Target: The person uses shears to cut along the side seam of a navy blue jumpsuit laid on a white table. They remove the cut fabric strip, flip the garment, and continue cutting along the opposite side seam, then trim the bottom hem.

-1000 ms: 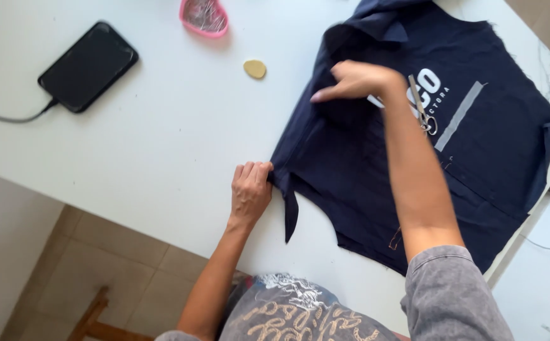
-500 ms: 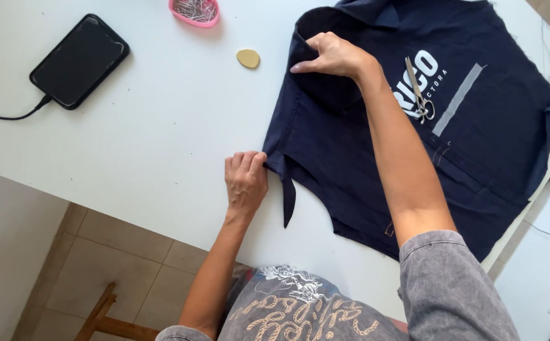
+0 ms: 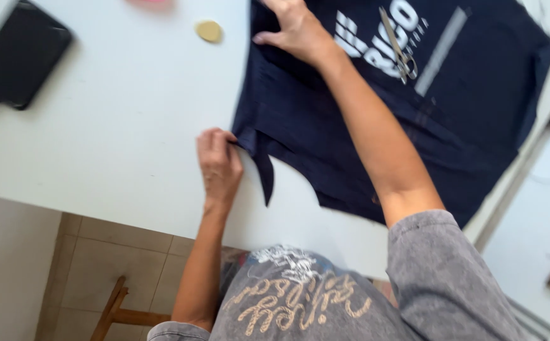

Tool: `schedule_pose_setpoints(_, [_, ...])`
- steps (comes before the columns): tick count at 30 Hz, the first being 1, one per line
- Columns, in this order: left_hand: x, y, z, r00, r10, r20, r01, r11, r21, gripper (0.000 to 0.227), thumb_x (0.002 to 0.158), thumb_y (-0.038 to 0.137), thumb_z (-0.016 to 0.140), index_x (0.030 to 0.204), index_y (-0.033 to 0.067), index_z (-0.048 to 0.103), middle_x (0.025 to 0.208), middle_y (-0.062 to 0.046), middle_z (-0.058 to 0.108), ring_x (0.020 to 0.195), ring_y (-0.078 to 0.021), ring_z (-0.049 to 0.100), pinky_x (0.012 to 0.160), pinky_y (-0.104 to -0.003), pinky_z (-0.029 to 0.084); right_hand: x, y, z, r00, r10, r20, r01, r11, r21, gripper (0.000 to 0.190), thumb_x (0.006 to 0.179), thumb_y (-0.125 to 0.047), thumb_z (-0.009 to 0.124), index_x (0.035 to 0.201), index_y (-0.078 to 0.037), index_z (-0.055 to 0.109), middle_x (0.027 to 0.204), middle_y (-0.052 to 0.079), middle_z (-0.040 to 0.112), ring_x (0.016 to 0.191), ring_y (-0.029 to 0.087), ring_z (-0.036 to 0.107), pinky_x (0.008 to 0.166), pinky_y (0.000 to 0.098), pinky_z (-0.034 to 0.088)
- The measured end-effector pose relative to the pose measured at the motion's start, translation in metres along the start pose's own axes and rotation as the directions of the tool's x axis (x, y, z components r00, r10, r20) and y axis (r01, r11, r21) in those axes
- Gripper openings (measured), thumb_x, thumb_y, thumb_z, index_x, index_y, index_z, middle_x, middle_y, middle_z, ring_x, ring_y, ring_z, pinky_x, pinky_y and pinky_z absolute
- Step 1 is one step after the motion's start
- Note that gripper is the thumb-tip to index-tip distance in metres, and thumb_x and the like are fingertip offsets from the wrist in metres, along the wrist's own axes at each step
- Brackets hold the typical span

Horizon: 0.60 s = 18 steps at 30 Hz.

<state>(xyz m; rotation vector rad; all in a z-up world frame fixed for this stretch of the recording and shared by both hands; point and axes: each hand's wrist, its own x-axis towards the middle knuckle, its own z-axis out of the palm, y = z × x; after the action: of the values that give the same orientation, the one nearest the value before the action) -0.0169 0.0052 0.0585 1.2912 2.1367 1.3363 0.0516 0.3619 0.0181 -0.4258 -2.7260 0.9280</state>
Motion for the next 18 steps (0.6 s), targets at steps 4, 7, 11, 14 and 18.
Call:
schedule_pose_setpoints(4, [0.01, 0.026, -0.011, 0.995, -0.067, 0.068, 0.066, 0.998, 0.025, 0.039, 0.08, -0.022, 0.045, 0.106, -0.0036, 0.067, 0.121, -0.02, 0.055, 0.112, -0.0368, 0.051, 0.094, -0.044, 0.049, -0.083, -0.1, -0.029, 0.957, 0.085, -0.277, -0.168, 0.942, -0.289, 0.063, 0.115, -0.025, 0.088, 0.158, -0.001, 0.048, 0.159, 0.022, 0.058, 0.148, 0.043, 0.054, 0.124, 0.049, 0.041])
schedule_pose_setpoints(7, [0.019, 0.04, 0.01, 0.986, 0.167, 0.016, -0.167, 0.985, 0.05, 0.034, 0.091, -0.019, 0.057, 0.113, 0.0, 0.075, 0.122, -0.02, 0.07, 0.115, -0.0369, 0.066, 0.105, -0.048, 0.05, -0.167, -0.172, -0.031, 0.87, -0.128, -0.476, 0.06, 0.986, -0.155, 0.02, 0.109, 0.011, 0.073, 0.127, 0.007, 0.065, 0.135, 0.027, 0.066, 0.131, 0.046, 0.064, 0.115, 0.0579, 0.052])
schedule_pose_setpoints(11, [0.033, 0.037, 0.055, 0.887, 0.323, 0.329, -0.376, 0.92, 0.109, 0.048, 0.109, 0.013, 0.067, 0.156, 0.0083, 0.062, 0.17, -0.019, 0.046, 0.16, -0.0405, 0.034, 0.13, -0.057, 0.022, -0.286, -0.188, 0.025, 0.937, 0.006, -0.349, -0.061, 0.987, -0.146, 0.032, 0.102, -0.017, 0.075, 0.132, -0.008, 0.077, 0.141, 0.012, 0.073, 0.131, 0.035, 0.068, 0.116, 0.0529, 0.05])
schedule_pose_setpoints(14, [0.035, 0.025, 0.06, 0.828, 0.275, 0.489, -0.425, 0.877, 0.226, 0.063, 0.112, 0.035, 0.063, 0.17, 0.0156, 0.048, 0.182, -0.016, 0.028, 0.167, -0.0419, 0.014, 0.133, -0.064, 0.007, -0.334, -0.196, 0.046, 0.965, 0.067, -0.255, -0.118, 0.975, -0.188, 0.045, 0.105, -0.012, 0.06, 0.149, -0.01, 0.07, 0.158, 0.011, 0.065, 0.148, 0.031, 0.059, 0.129, 0.0505, 0.038])
schedule_pose_setpoints(18, [0.041, 0.012, 0.054, 0.797, 0.271, 0.54, -0.476, 0.832, 0.284, 0.068, 0.113, 0.052, 0.056, 0.173, 0.023, 0.044, 0.183, -0.011, 0.026, 0.168, -0.039, 0.012, 0.134, -0.062, 0.004, -0.36, -0.194, 0.057, 0.951, 0.086, -0.298, -0.16, 0.959, -0.232, 0.048, 0.103, -0.006, 0.056, 0.146, -0.017, 0.073, 0.158, 0.001, 0.066, 0.149, 0.025, 0.058, 0.131, 0.048, 0.038])
